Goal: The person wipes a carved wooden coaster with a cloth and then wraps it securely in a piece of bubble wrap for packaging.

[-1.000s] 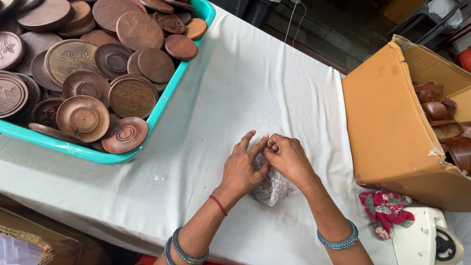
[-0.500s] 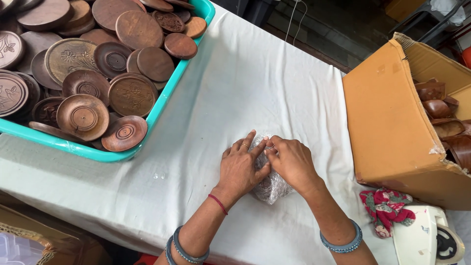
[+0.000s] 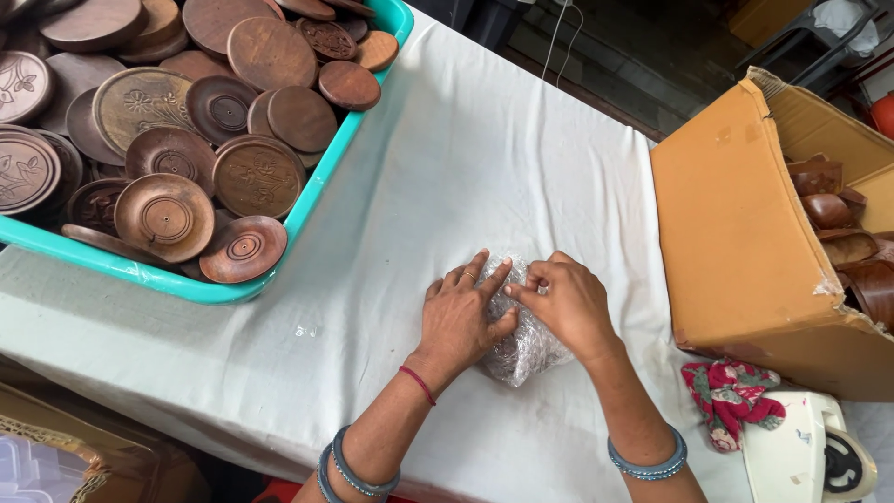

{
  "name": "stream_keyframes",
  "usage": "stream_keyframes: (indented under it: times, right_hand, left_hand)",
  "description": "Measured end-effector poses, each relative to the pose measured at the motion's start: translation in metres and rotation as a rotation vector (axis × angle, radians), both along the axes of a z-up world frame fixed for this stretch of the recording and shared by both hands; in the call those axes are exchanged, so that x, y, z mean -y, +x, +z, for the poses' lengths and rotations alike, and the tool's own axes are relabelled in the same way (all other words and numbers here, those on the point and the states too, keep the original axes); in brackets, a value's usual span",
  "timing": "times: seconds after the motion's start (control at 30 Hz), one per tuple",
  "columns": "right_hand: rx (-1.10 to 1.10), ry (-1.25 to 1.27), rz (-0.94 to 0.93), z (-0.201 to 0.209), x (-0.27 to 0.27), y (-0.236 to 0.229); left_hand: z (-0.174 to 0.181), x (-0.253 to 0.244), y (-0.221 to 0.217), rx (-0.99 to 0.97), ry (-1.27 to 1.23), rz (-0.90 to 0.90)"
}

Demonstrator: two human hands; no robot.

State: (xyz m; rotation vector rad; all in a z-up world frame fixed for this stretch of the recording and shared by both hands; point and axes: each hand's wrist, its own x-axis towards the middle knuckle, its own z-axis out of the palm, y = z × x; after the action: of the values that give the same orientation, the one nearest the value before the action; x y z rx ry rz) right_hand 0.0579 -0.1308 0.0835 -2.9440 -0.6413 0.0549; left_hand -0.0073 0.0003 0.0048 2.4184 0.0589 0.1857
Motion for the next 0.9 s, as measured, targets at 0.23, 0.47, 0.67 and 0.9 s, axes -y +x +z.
stream_keyframes:
  times: [0.23, 0.47, 0.67, 0.9]
  right_hand:
    - [-0.167, 0.289, -0.093, -0.008, 0.048, 0.007]
    - [-0.095, 0.646, 0.005, -0.046, 0.070, 0.012]
    - [0.091, 0.508, 0.155, -0.064, 0.087, 0.012]
    - [-0.490, 0.666, -0.337, -0.088, 0.141, 0.017]
  left_hand:
    - [0.002, -0.006, -0.001, -0.043, -0.100, -0.018]
    - [-0.003, -0.008, 0.005, -0.177, -0.233, -0.058]
    - [-0.011, -0.018, 0.009, -0.102, -0.532, -0.030]
    - [-0.005, -0.024, 0.012, -0.159, -0.599, 0.198]
